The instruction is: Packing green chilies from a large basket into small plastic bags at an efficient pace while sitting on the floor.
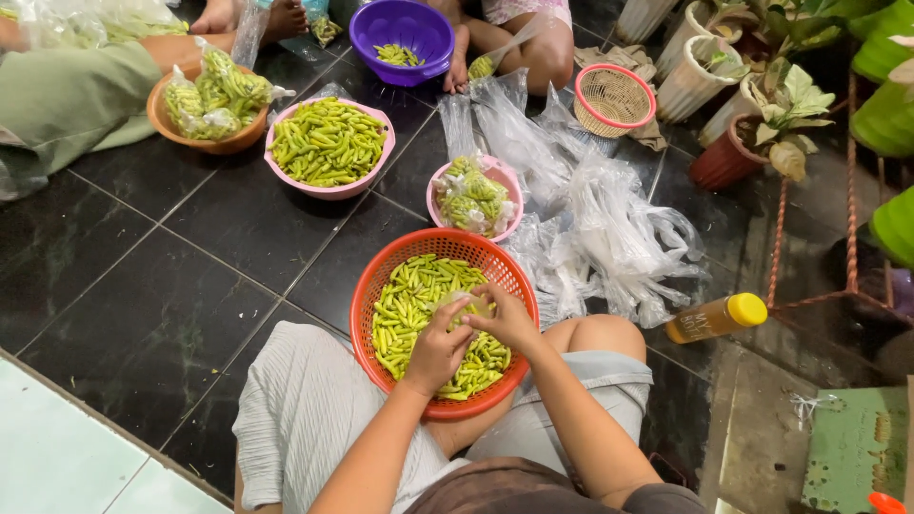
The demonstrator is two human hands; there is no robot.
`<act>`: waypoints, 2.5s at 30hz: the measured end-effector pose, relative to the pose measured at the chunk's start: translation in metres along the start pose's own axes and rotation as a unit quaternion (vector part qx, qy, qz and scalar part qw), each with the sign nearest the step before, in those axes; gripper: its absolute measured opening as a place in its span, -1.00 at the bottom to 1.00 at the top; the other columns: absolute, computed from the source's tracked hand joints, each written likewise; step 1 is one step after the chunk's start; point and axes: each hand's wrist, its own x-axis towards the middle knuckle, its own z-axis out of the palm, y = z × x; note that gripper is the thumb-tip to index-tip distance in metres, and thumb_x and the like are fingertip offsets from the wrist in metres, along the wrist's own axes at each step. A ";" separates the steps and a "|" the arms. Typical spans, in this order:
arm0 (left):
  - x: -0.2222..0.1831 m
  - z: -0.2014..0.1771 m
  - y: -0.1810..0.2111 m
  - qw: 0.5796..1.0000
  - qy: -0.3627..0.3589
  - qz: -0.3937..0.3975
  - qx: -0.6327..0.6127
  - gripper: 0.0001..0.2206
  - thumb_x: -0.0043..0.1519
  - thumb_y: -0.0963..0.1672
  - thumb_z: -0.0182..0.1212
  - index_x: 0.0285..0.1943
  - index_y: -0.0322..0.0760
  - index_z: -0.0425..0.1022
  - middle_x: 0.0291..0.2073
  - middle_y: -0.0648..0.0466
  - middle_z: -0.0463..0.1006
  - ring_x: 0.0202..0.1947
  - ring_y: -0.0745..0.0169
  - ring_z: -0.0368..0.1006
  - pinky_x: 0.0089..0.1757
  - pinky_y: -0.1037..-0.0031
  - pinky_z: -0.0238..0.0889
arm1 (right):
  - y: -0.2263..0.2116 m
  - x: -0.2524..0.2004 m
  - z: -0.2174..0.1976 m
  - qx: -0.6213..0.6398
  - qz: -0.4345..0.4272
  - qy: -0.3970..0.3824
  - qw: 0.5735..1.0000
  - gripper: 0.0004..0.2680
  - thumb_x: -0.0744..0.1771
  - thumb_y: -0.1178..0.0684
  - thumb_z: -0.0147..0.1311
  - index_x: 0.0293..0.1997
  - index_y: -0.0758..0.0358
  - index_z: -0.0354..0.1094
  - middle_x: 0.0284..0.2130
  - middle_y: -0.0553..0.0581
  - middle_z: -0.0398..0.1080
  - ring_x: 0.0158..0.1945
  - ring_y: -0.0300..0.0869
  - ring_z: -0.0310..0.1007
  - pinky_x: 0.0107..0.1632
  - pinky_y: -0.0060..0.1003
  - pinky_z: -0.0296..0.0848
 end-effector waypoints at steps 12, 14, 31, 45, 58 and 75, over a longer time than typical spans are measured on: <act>-0.006 0.006 -0.025 0.984 -0.090 -0.100 0.119 -0.91 0.32 -0.13 0.18 -0.08 -0.22 0.47 0.26 -0.05 0.37 0.34 -0.16 0.27 0.20 0.19 0.32 | 0.026 0.021 0.028 0.074 -0.028 0.013 0.997 -0.71 0.14 0.05 0.42 -0.12 0.06 0.47 -0.49 -0.02 0.46 -0.49 -0.30 0.44 -0.38 -0.43 0.41; -0.003 -0.003 -0.017 0.986 -0.079 -0.092 0.112 -0.93 0.31 -0.15 0.18 -0.14 -0.26 0.48 0.25 -0.08 0.37 0.33 -0.21 0.27 0.17 0.15 0.34 | 0.033 0.026 0.031 0.104 -0.029 0.000 0.994 -0.75 0.16 0.09 0.38 -0.14 0.13 0.48 -0.51 0.00 0.47 -0.51 -0.31 0.42 -0.41 -0.44 0.40; 0.003 -0.028 -0.038 0.979 0.129 -0.109 0.112 -0.92 0.18 -0.21 0.30 -0.20 -0.32 0.55 0.19 -0.16 0.36 0.27 -0.34 0.33 0.14 0.04 0.34 | 0.026 0.040 0.073 -0.145 -0.064 -0.136 0.978 -0.55 0.37 -0.10 0.13 0.44 0.07 0.11 0.37 0.45 0.01 0.42 0.39 0.06 0.33 0.23 0.27; 0.009 -0.027 -0.032 0.982 -0.030 -0.177 0.057 -0.95 0.29 -0.20 0.21 -0.17 -0.28 0.57 0.26 -0.11 0.34 0.36 -0.31 0.22 0.13 0.10 0.37 | 0.072 0.044 0.056 0.133 0.000 -0.044 0.990 -0.79 0.27 0.14 0.32 -0.02 0.19 0.56 -0.62 0.15 0.43 -0.56 -0.20 0.49 -0.51 -0.39 0.44; 0.000 -0.003 -0.025 0.990 -0.080 -0.089 0.073 -0.92 0.28 -0.18 0.24 -0.16 -0.25 0.63 0.23 -0.08 0.39 0.36 -0.27 0.24 0.12 0.11 0.38 | 0.001 0.023 -0.012 0.410 0.044 -0.234 0.880 -0.80 0.33 0.19 0.16 0.01 0.46 0.39 -0.37 0.35 0.57 -0.38 -0.13 0.62 -0.47 -0.41 0.62; -0.001 -0.004 -0.028 0.985 -0.099 -0.109 0.085 -0.94 0.26 -0.16 0.24 -0.21 -0.21 0.62 0.31 -0.02 0.32 0.38 -0.16 0.22 0.10 0.11 0.41 | -0.048 0.009 -0.018 0.033 -0.096 -0.082 0.991 -0.71 0.22 0.07 0.27 0.03 0.07 0.44 -0.35 0.11 0.60 -0.19 -0.04 0.59 -0.14 -0.14 0.54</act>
